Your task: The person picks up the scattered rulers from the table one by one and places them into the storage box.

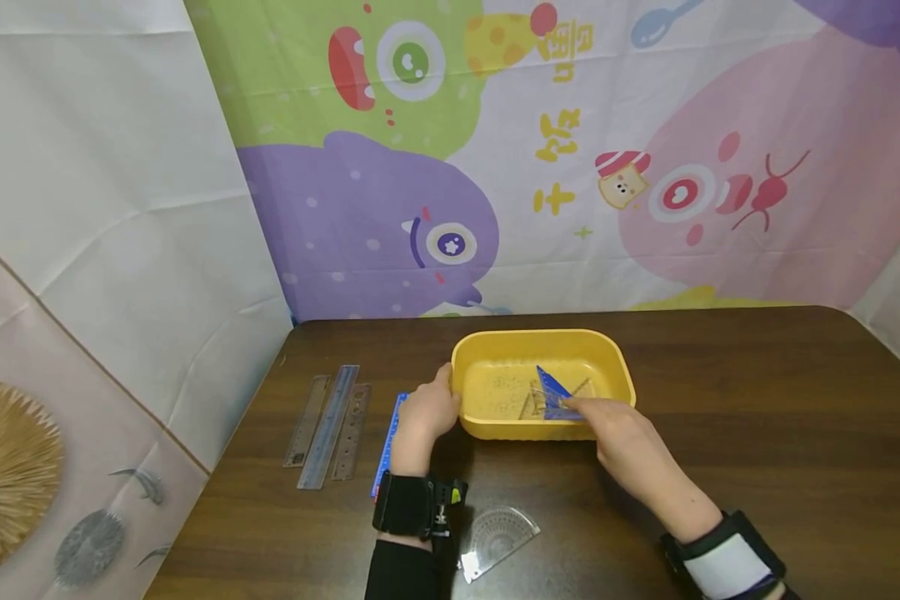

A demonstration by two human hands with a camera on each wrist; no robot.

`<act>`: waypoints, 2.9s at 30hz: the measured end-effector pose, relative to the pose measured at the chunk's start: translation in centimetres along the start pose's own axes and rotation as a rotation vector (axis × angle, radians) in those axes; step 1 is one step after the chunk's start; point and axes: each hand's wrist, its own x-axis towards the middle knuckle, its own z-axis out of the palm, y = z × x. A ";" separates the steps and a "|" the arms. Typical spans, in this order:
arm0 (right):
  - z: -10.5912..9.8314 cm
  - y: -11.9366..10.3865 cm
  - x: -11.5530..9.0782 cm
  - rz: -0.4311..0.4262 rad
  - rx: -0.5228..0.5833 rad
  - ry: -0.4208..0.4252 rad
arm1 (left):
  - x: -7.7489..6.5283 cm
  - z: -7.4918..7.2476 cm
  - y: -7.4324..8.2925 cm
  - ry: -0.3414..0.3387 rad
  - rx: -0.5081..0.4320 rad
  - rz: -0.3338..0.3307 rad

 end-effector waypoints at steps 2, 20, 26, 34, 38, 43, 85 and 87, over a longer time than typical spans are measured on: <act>-0.1 -0.1 0.0 0.010 0.009 -0.023 | 0.0 0.0 0.0 -0.003 -0.005 -0.001; 0.3 -0.3 -0.6 0.032 -0.047 -0.279 | -0.1 0.2 -0.1 -0.001 0.000 -0.011; 0.2 -0.8 -0.7 0.040 -0.042 -0.290 | -0.1 0.2 -0.2 -0.001 -0.009 -0.008; -0.5 -2.6 -0.3 -0.026 -0.070 -0.195 | 0.0 0.1 -0.1 0.008 -0.001 -0.007; -0.9 -3.9 -0.2 -0.043 -0.073 -0.164 | 0.1 0.1 0.0 0.004 -0.008 -0.006; -1.3 -6.1 -0.4 -0.039 0.024 -0.246 | 0.1 0.0 0.0 0.004 -0.002 -0.006; 1.0 -11.3 -2.3 -0.178 0.079 -0.755 | 0.1 0.1 0.0 0.009 -0.002 -0.005; 1.0 -11.2 -2.3 -0.176 0.087 -0.747 | 0.1 0.1 -0.1 0.012 0.001 0.001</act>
